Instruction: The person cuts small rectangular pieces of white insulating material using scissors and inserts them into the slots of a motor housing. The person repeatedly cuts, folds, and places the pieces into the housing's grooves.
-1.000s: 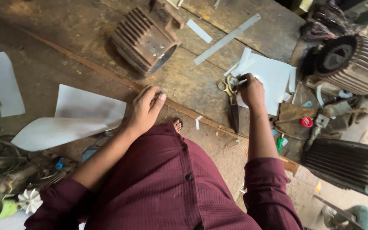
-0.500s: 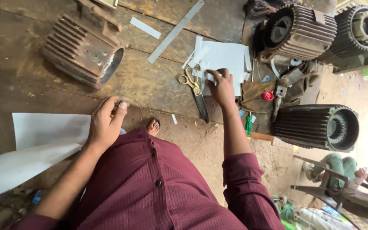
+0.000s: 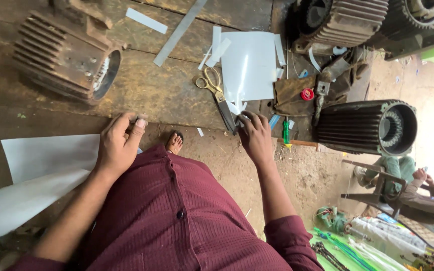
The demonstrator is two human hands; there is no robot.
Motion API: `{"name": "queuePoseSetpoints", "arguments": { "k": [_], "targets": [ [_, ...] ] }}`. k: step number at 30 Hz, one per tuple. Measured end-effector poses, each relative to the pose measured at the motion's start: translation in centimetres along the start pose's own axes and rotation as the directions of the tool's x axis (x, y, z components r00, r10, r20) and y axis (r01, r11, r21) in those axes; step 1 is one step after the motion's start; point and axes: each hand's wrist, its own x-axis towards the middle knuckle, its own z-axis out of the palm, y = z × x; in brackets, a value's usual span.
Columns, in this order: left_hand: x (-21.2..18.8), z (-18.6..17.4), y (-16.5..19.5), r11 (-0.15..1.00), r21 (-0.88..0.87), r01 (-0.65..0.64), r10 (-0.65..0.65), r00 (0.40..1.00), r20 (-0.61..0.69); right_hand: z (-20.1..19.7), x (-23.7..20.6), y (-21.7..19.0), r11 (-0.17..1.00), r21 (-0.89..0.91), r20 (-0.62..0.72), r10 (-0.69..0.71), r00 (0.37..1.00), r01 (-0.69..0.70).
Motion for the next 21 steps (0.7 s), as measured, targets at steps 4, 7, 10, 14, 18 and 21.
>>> {"name": "queuePoseSetpoints", "arguments": {
  "k": [4,7,10,14,18,21],
  "targets": [
    [0.6,1.2,0.4,0.991,0.020,-0.130,0.130,0.991,0.023,-0.4,-1.1,0.2,1.000,0.019,-0.016,-0.013,1.000,0.014],
    [0.7,1.9,0.8,0.988,0.005,-0.152,0.152,0.986,0.073,-0.1,-2.0,0.4,0.999,0.021,-0.057,-0.026,0.998,0.027],
    [0.7,2.3,1.2,0.990,0.007,-0.137,0.136,0.986,0.101,0.5,-3.1,0.7,1.000,-0.010,-0.065,-0.023,0.998,0.023],
    [1.1,2.1,2.0,0.984,-0.002,-0.179,0.178,0.976,0.125,1.1,-3.9,1.7,0.998,-0.033,-0.096,-0.061,0.994,0.058],
    [1.8,1.7,2.9,0.971,-0.009,-0.239,0.238,0.964,0.115,1.2,-3.6,3.1,0.996,-0.052,-0.088,-0.078,0.993,0.073],
    [2.4,1.4,3.3,0.967,-0.007,-0.255,0.254,0.960,0.115,0.8,-1.6,4.2,0.998,-0.056,-0.281,-0.005,0.960,-0.011]
  ]
}}
